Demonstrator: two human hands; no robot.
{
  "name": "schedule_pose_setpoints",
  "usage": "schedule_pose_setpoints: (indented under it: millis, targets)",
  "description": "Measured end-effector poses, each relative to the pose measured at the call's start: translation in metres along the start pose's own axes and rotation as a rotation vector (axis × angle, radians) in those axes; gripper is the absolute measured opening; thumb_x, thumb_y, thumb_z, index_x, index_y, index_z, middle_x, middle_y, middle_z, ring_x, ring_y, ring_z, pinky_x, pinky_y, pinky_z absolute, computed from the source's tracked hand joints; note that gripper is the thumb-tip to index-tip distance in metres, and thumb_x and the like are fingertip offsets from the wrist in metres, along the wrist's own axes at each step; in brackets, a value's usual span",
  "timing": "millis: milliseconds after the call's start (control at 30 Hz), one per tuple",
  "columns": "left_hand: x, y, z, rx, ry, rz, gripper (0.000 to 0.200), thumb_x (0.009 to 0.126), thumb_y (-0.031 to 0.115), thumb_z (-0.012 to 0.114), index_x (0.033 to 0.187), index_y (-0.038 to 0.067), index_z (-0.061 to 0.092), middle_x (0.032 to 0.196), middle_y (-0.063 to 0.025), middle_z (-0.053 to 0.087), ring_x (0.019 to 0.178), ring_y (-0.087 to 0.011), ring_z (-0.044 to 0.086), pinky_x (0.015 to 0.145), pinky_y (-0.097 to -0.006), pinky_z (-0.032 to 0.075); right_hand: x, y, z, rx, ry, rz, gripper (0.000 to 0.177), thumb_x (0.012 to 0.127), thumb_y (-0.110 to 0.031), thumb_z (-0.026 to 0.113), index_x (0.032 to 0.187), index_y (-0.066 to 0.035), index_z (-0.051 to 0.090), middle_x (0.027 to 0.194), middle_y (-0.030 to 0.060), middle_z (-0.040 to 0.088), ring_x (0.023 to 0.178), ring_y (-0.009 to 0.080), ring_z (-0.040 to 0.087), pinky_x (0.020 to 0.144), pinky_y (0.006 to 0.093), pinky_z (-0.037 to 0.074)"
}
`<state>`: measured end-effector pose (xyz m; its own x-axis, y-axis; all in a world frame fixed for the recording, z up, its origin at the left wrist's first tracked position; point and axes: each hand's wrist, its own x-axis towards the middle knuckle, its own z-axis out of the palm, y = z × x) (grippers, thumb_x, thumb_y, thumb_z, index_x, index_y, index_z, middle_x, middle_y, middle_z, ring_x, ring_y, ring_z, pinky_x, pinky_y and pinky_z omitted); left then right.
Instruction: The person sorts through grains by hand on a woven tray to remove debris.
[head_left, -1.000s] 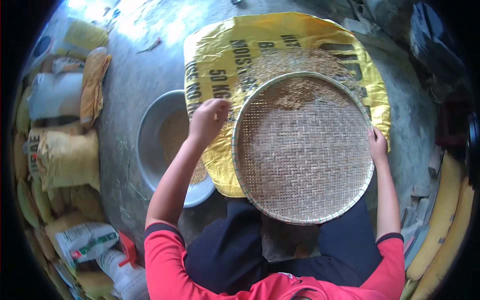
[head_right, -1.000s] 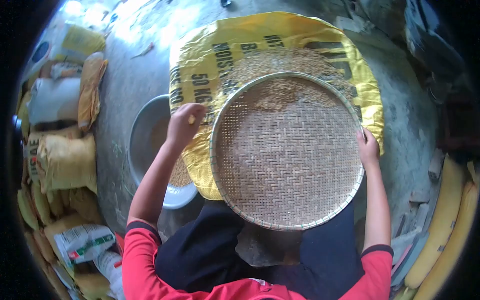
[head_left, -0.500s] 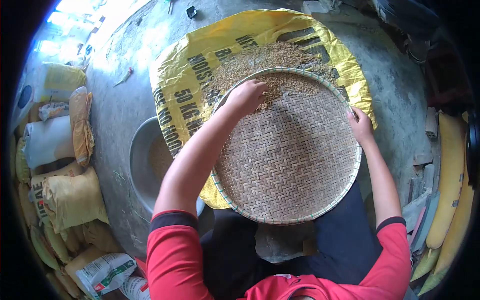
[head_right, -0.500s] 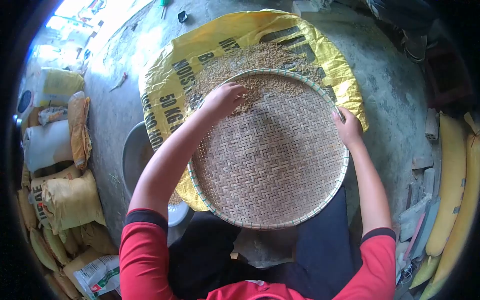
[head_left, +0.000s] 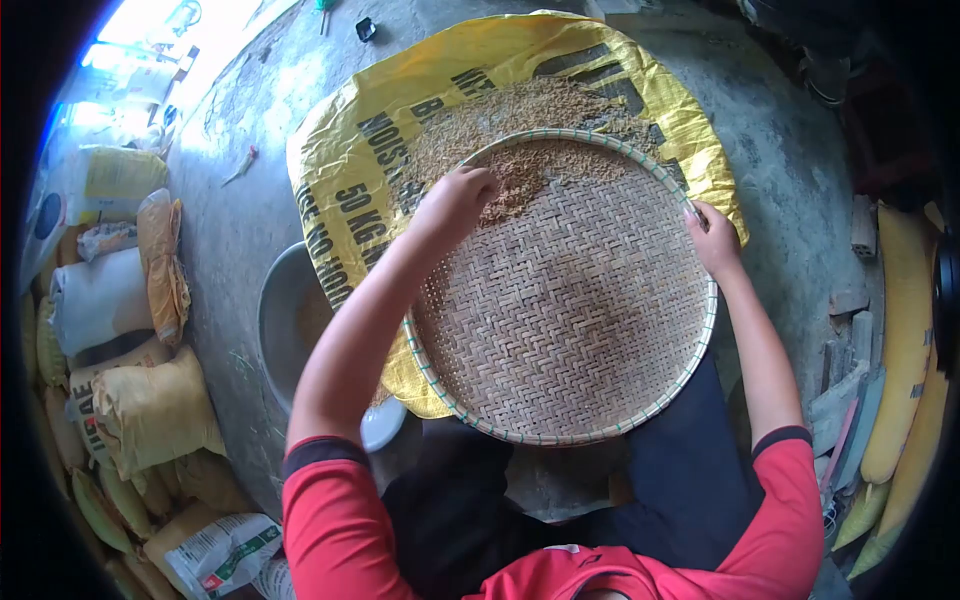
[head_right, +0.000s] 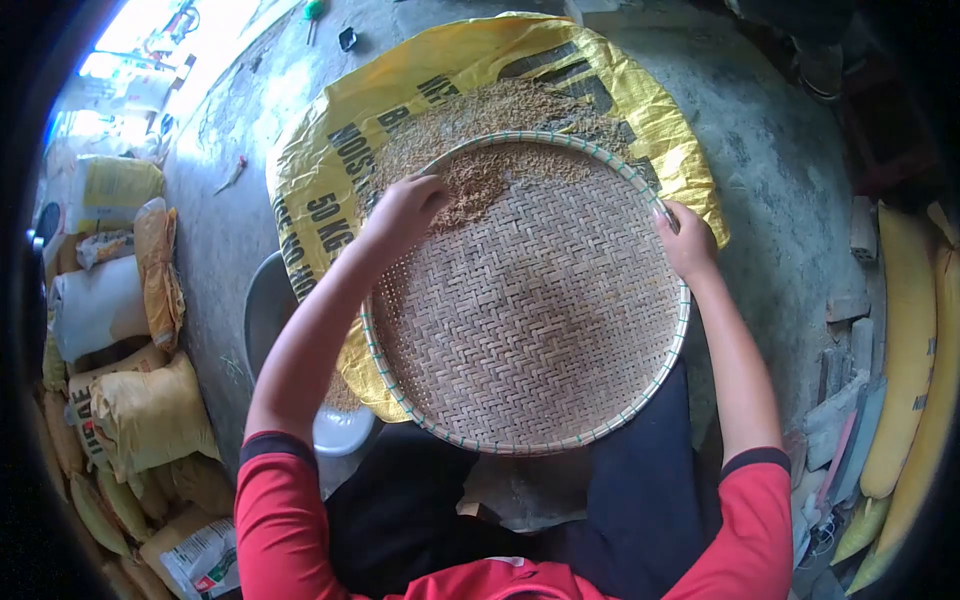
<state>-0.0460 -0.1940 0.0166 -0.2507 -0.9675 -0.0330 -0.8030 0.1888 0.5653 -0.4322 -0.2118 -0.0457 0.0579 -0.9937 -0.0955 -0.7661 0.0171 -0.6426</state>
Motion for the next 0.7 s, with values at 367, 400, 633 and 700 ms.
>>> schedule_pose_setpoints:
  millis: [367, 400, 633, 700]
  targets:
    - [-0.274, -0.112, -0.057, 0.548, -0.178, -0.657, 0.015, 0.08, 0.008, 0.05, 0.089, -0.001, 0.058, 0.083, -0.0179, 0.059, 0.078, -0.0351, 0.059, 0.07, -0.0403, 0.047, 0.007, 0.02, 0.01, 0.01, 0.026, -0.033, 0.031, 0.083, -0.025, 0.058, 0.105, -0.002, 0.059, 0.083, 0.0136, 0.063, 0.074, 0.0216, 0.06, 0.069, 0.0316, 0.046]
    - [-0.286, -0.122, -0.051, 0.541, -0.17, -0.677, 0.015, 0.08, 0.008, 0.05, 0.089, -0.001, 0.058, 0.083, -0.0179, 0.059, 0.078, -0.0351, 0.059, 0.07, -0.0403, 0.047, 0.01, 0.03, 0.013, -0.001, 0.036, -0.079, 0.031, 0.084, -0.024, 0.057, 0.105, -0.002, 0.059, 0.083, 0.0127, 0.063, 0.072, 0.0199, 0.06, 0.068, 0.0305, 0.046]
    - [-0.205, -0.057, -0.077, 0.439, 0.203, -0.722, 0.013, 0.081, 0.012, 0.051, 0.087, 0.005, 0.06, 0.087, -0.0134, 0.061, 0.081, -0.0344, 0.058, 0.071, -0.0408, 0.046, 0.011, 0.026, 0.011, -0.035, 0.022, -0.062, 0.031, 0.085, -0.025, 0.056, 0.104, -0.001, 0.058, 0.082, 0.0102, 0.062, 0.071, 0.0163, 0.057, 0.068, 0.0293, 0.045]
    - [-0.169, -0.04, -0.08, 0.336, 0.295, -0.658, 0.014, 0.083, 0.019, 0.054, 0.088, 0.006, 0.06, 0.09, -0.0119, 0.061, 0.08, -0.0325, 0.059, 0.07, -0.0405, 0.046, 0.014, 0.036, 0.014, -0.015, 0.013, -0.07, 0.031, 0.086, -0.025, 0.056, 0.104, 0.0, 0.058, 0.082, 0.0094, 0.062, 0.072, 0.0159, 0.057, 0.069, 0.0287, 0.045]
